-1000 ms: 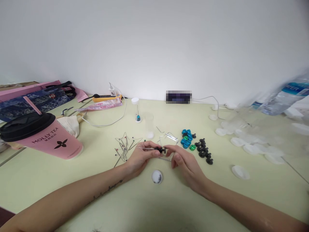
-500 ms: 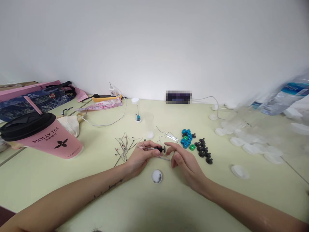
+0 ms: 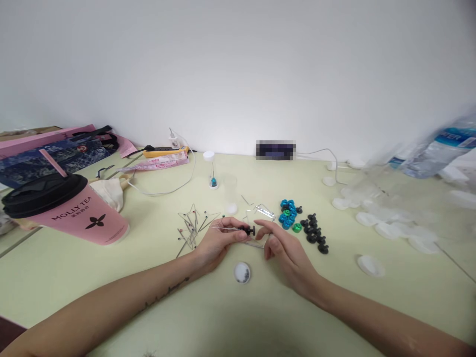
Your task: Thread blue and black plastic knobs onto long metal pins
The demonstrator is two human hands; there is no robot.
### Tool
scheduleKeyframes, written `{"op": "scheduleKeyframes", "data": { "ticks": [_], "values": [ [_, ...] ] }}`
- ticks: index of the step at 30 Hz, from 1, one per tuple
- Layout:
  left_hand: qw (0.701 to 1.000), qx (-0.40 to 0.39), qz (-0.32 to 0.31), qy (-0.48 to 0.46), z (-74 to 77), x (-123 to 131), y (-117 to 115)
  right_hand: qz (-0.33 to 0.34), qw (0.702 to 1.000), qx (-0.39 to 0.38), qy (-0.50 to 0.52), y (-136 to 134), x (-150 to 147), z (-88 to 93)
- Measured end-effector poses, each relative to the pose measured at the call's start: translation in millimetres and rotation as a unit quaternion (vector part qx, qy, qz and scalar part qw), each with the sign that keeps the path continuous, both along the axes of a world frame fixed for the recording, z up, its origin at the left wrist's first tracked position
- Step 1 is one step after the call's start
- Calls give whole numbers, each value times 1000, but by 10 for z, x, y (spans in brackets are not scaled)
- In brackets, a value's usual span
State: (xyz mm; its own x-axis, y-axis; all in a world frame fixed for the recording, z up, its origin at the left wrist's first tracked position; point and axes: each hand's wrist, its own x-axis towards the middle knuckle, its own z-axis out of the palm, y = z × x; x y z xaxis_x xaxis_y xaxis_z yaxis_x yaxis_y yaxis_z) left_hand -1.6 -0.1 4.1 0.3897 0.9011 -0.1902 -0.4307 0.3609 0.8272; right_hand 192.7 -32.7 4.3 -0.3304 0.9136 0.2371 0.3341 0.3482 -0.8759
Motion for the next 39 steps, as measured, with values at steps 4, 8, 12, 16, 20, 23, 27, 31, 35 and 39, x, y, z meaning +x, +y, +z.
{"op": "scheduleKeyframes", "data": {
  "ticks": [4,8,12,16,20,23,27,31,35,39],
  "values": [
    [1000,-1,0,-1,-5,-5,-7,8,1000,13,-9,-7,-1,1],
    [1000,-4,-1,2,-4,-5,-8,-2,1000,3,-7,-8,-1,10],
    [1000,-5,-4,-1,-2,-3,-4,6,1000,11,-14,2,-6,12],
    [1000,-4,-5,-4,-3,-1,-3,0,1000,8,-5,10,-7,3],
    [1000,-4,-3,0,-8,-2,-2,6,1000,16,-11,6,0,-5],
    [1000,-3,-4,3,-7,-4,-1,2,1000,7,-5,3,3,-3],
    [1000,-1,-6,6,2,-4,-1,4,1000,11,-12,4,1,0],
    [1000,-4,0,-2,-3,-5,2,-1,1000,8,-9,3,1,-3],
    [1000,-10,10,-18,-25,-9,10,-2,1000,14,-20,4,-1,0],
    [999,-13,14,-27,-40,-11,15,-6,999,23,-37,0,-2,13]
  ]
}}
